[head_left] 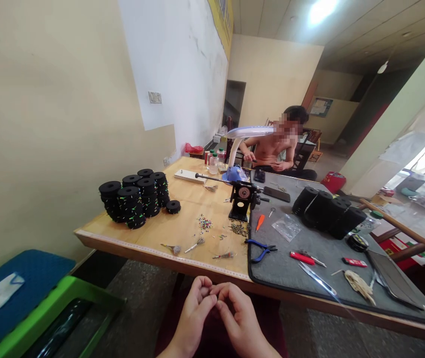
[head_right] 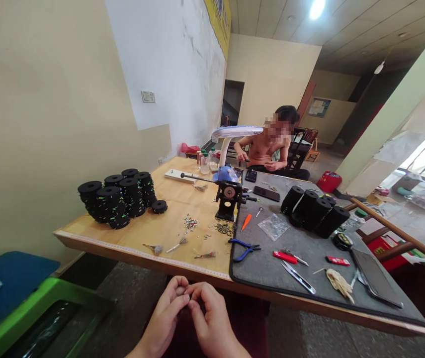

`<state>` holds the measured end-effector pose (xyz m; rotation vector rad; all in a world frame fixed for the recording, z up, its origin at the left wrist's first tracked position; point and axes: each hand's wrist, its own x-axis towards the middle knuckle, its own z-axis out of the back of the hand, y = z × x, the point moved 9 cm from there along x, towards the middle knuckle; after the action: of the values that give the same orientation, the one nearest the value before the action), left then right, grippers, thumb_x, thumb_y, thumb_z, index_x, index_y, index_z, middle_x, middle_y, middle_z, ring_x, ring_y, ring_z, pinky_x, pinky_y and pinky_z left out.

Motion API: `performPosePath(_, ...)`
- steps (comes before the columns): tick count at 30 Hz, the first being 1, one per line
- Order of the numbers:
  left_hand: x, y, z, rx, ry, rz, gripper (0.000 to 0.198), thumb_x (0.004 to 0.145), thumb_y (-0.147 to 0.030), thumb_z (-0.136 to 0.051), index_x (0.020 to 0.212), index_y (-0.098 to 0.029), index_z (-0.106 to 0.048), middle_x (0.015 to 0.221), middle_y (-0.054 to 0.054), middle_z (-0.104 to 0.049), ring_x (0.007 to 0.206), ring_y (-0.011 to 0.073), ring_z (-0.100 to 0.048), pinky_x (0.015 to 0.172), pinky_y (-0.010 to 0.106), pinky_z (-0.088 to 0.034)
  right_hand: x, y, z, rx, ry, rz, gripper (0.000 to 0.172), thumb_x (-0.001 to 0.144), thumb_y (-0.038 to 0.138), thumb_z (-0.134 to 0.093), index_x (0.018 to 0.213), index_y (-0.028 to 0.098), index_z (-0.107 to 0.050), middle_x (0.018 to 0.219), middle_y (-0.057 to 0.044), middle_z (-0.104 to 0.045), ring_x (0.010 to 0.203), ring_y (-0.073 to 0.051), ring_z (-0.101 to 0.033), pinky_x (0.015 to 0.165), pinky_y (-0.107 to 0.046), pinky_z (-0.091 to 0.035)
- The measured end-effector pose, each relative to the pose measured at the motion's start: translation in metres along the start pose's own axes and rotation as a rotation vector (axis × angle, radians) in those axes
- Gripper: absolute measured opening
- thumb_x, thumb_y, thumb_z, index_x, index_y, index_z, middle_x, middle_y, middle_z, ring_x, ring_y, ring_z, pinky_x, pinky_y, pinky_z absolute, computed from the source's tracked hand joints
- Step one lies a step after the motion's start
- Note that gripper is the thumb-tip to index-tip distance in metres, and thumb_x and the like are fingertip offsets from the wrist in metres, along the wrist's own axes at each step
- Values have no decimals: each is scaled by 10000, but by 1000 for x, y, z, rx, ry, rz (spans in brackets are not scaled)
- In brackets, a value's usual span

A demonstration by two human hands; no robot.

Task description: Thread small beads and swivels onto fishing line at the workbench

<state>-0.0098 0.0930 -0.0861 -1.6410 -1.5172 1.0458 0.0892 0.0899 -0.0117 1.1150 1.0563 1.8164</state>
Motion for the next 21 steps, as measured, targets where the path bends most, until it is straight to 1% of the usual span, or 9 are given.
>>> performPosePath(3, 2, 1, 4, -3, 3, -42, 150, 752, -172, -563, 872, -210, -482, 741, -33, -551, 692, 125, -491, 638, 235, -399, 0, 0, -4, -27, 15, 22, 94, 867, 145, -489, 799, 209, -497, 963, -64, -645, 879, -172, -603, 771, -258, -467)
performPosePath(6, 4, -2, 4, -7, 24, -71, 139, 755, -158, -554, 853, -214, -473, 732, -41, -538, 697, 120, -480, 653, 236, -394, 2, 0, -6, -43, 30, 55, 84, 865, 158, -490, 802, 213, -494, 956, -64, -648, 873, -175, -608, 770, -258, -471)
performPosePath(9, 4, -10, -4, -24, 120, -75, 120, 766, -189, -569, 844, -210, -480, 792, -25, -543, 769, 136, -493, 715, 263, -407, 4, -3, -4, -30, 3, 75, 86, 876, 181, -477, 800, 213, -501, 945, -66, -651, 872, -182, -613, 777, -267, -474)
performPosePath(11, 2, -17, -10, -23, 186, -71, 134, 750, -193, -588, 842, -204, -492, 833, -12, -546, 816, 149, -504, 756, 284, -411, 5, -8, -2, -10, -16, 75, 96, 885, 206, -471, 796, 212, -508, 939, -69, -653, 866, -188, -616, 775, -272, -477)
performPosePath(13, -1, -23, -11, 4, 203, -76, 168, 715, -166, -612, 837, -200, -502, 853, -6, -553, 854, 160, -518, 789, 296, -410, 6, -14, -2, 5, -14, 58, 111, 887, 239, -481, 788, 208, -520, 926, -74, -654, 852, -193, -618, 765, -276, -480)
performPosePath(16, -5, -29, -4, 60, 169, -89, 212, 697, -152, -636, 849, -203, -498, 885, 10, -585, 909, 183, -549, 826, 318, -419, 7, -21, -3, 30, 1, 8, 171, 881, 300, -508, 748, 196, -539, 904, -84, -652, 807, -198, -614, 730, -281, -487)
performPosePath(18, -4, -36, 5, 112, 136, -116, 212, 721, -179, -634, 878, -205, -494, 929, 33, -607, 936, 201, -575, 852, 344, -430, 8, -27, 0, 70, -19, -55, 211, 875, 360, -517, 762, 187, -562, 883, -87, -642, 727, -184, -603, 667, -276, -496)
performPosePath(20, 5, -53, 20, 220, 64, -191, 198, 757, -212, -616, 910, -205, -491, 974, 54, -617, 965, 213, -594, 885, 366, -433, 8, -34, 6, 119, -61, -133, 260, 858, 431, -527, 814, 181, -582, 847, -79, -625, 649, -166, -582, 594, -265, -496)
performPosePath(21, 12, -67, 31, 306, 5, -261, 201, 771, -229, -610, 930, -206, -488, 992, 62, -619, 986, 217, -593, 903, 372, -431, 7, -38, 8, 142, -79, -169, 294, 844, 468, -535, 830, 179, -585, 828, -73, -617, 621, -160, -573, 561, -259, -492)
